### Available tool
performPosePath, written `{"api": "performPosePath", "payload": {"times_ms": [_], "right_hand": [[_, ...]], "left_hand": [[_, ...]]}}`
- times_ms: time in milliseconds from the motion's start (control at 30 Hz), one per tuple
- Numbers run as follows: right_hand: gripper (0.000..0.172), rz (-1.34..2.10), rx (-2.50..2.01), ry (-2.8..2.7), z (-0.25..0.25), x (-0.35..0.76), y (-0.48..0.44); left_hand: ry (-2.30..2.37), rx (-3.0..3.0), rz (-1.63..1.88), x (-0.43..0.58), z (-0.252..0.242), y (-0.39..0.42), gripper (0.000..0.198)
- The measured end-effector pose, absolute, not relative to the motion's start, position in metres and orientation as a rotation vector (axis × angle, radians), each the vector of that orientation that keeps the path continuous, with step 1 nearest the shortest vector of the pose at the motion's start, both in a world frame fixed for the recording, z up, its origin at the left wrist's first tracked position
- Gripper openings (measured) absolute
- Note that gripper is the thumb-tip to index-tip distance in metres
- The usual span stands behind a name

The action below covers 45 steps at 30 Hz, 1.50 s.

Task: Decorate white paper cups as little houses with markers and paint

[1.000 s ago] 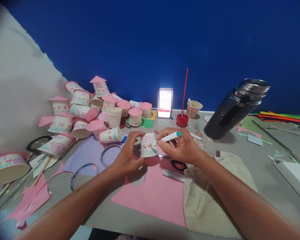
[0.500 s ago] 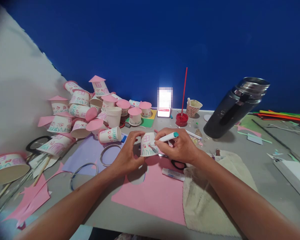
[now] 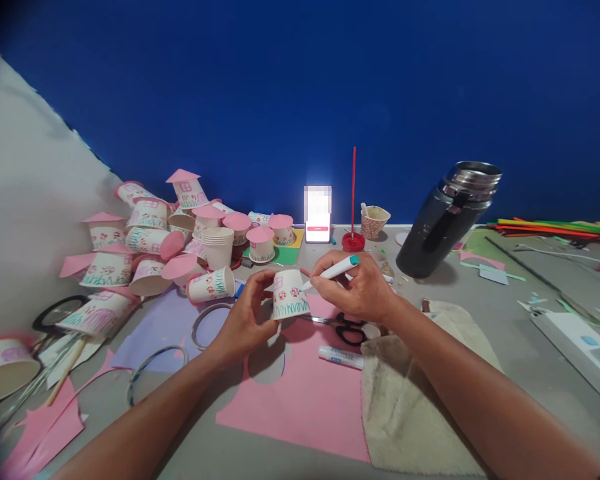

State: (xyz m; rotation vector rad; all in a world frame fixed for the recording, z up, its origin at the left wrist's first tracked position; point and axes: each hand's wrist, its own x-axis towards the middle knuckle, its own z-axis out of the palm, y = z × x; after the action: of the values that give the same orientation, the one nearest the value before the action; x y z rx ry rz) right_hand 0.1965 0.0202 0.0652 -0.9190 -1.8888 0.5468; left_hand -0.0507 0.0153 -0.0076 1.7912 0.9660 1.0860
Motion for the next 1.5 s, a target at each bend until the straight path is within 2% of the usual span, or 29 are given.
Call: {"api": "performPosePath", "payload": {"times_ms": [333,1500], "right_hand": [[0.008,0.566,-0.862,-1.887,0.0674,0.1966,0.0197],[0.006,0.606,-0.898,-1.872,0.0664,0.1951,0.0204]], "left_hand": [[0.829,1.62,1.116,-0.0466,-0.0043,0.0169,0.069],[0.792,1.581,1.088,-0.0458,-0.0042,0.0145,0.071]]}}
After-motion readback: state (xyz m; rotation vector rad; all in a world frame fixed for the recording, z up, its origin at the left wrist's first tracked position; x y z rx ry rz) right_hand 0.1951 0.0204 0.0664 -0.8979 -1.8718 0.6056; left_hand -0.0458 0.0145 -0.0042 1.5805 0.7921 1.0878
